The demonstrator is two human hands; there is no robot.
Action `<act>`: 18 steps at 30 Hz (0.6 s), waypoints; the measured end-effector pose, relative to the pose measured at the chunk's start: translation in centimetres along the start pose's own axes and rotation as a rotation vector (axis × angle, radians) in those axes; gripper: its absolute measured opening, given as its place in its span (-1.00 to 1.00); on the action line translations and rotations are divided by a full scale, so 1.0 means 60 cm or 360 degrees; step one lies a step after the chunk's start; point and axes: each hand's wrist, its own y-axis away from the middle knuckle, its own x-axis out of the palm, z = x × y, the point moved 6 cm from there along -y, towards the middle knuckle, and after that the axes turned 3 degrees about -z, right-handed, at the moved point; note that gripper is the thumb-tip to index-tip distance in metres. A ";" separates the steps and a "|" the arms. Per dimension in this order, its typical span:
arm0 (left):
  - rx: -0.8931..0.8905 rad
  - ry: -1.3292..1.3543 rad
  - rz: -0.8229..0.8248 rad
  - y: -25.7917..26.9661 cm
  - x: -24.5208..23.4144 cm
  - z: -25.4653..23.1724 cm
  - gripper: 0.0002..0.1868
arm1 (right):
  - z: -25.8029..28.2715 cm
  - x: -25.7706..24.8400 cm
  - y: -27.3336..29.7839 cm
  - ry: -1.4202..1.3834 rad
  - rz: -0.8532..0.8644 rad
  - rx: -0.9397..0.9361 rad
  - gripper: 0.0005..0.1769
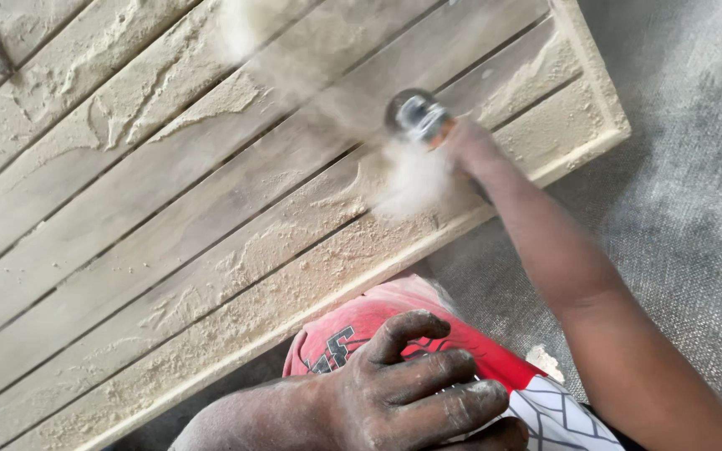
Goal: The person uses an angle grinder with a sanding disc to smooth the surface of a wooden pallet. They move the tool back and forth across the slats, generating sawdust, and work along the length of the pallet.
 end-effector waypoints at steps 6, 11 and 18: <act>-0.0178 -0.0035 -0.0170 -0.009 -0.001 0.000 -0.80 | 0.014 0.017 0.003 0.0498 0.0183 -0.0040 -0.34; -0.0079 -0.0072 -0.0169 0.000 -0.001 0.001 -0.86 | -0.032 -0.119 -0.008 0.0151 -0.0085 0.0249 -0.31; -0.0228 0.0030 -0.0163 0.001 0.003 -0.007 -0.84 | -0.118 -0.240 -0.087 0.0093 -0.0406 0.0259 -0.26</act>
